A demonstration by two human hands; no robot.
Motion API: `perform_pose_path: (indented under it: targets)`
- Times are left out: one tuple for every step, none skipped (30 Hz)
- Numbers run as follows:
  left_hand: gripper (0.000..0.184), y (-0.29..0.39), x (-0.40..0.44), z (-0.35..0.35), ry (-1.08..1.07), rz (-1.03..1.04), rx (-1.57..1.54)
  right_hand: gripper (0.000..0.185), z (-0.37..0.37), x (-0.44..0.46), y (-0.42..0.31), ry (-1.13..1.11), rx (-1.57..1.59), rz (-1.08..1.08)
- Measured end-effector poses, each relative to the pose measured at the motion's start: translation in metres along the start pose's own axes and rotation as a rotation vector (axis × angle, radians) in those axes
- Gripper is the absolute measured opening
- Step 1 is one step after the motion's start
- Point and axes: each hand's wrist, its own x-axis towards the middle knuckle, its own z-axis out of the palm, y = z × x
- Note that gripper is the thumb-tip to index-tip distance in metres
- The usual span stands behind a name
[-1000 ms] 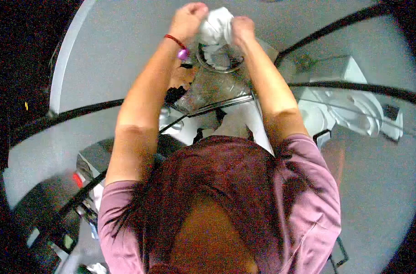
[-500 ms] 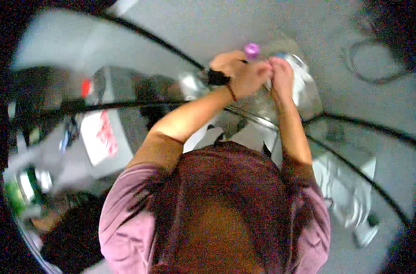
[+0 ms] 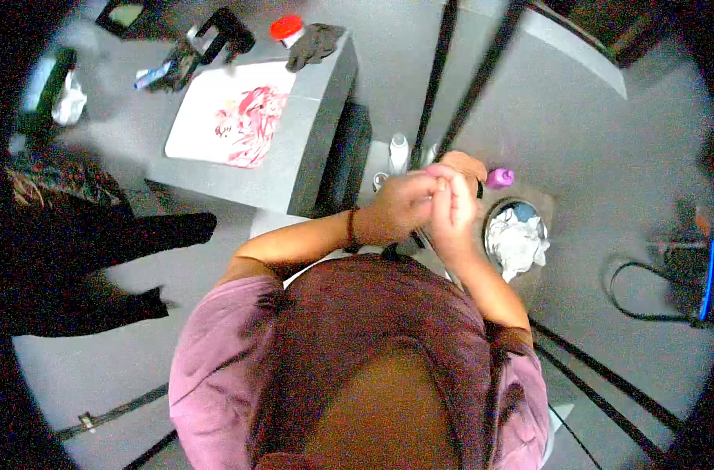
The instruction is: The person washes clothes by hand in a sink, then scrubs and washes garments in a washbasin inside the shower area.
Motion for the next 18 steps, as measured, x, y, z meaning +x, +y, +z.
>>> perform_pose_path:
  targets:
    - [0.018,0.001,-0.001,-0.006,0.029,0.009,0.047,0.018,0.005,0.005,0.002,-0.012,-0.005,-0.02]
    - [0.017,0.001,-0.019,-0.029,0.096,-0.034,0.033,0.018,0.026,0.012,-0.001,-0.104,-0.005,-0.044]
    - [0.017,0.0,-0.029,-0.057,0.154,-0.081,-0.003,0.017,0.054,0.027,-0.014,-0.188,-0.02,-0.051]
    - [0.014,-0.008,-0.035,-0.055,0.163,-0.079,0.03,0.017,0.059,0.02,-0.005,-0.156,0.125,0.005]
    - [0.012,-0.024,-0.051,-0.093,0.301,0.001,0.239,0.016,0.095,0.04,-0.002,-0.23,0.081,-0.029]
    - [0.01,-0.037,-0.06,-0.116,0.381,-0.021,0.325,0.015,0.113,0.048,0.002,-0.245,0.031,-0.079]
    - [0.011,-0.044,-0.068,-0.135,0.383,-0.056,0.446,0.014,0.124,0.052,0.007,-0.239,0.004,-0.123]
    - [0.012,-0.056,-0.08,-0.162,0.424,-0.087,0.544,0.015,0.155,0.066,0.019,-0.308,-0.066,-0.14]
    - [0.014,-0.067,-0.086,-0.181,0.444,-0.034,0.648,0.015,0.18,0.076,0.027,-0.368,-0.132,-0.149]
    - [0.016,-0.073,-0.091,-0.192,0.422,0.019,0.794,0.018,0.184,0.074,0.026,-0.352,-0.097,-0.121]
    - [0.016,-0.091,-0.1,-0.216,0.461,0.014,0.77,0.018,0.202,0.084,0.026,-0.384,-0.128,-0.125]
    - [0.019,-0.111,-0.109,-0.239,0.364,-0.174,0.872,0.025,0.221,0.096,0.031,-0.542,-0.27,-0.18]
    - [0.022,-0.114,-0.111,-0.248,0.237,-0.361,0.988,0.032,0.234,0.102,0.039,-0.678,-0.39,-0.234]
    - [0.022,-0.12,-0.116,-0.257,0.265,-0.368,0.972,0.032,0.256,0.111,0.044,-0.704,-0.407,-0.242]
    - [0.025,-0.119,-0.116,-0.262,0.215,-0.55,1.077,0.044,0.275,0.116,0.052,-0.788,-0.552,-0.254]
    - [0.028,-0.123,-0.12,-0.272,0.164,-0.74,1.168,0.056,0.297,0.121,0.06,-0.877,-0.702,-0.268]
    - [0.028,-0.129,-0.12,-0.277,0.163,-0.74,1.176,0.056,0.305,0.119,0.067,-0.873,-0.697,-0.27]
    - [0.032,-0.142,-0.12,-0.284,0.076,-0.716,1.117,0.061,0.313,0.119,0.075,-0.856,-0.784,-0.28]
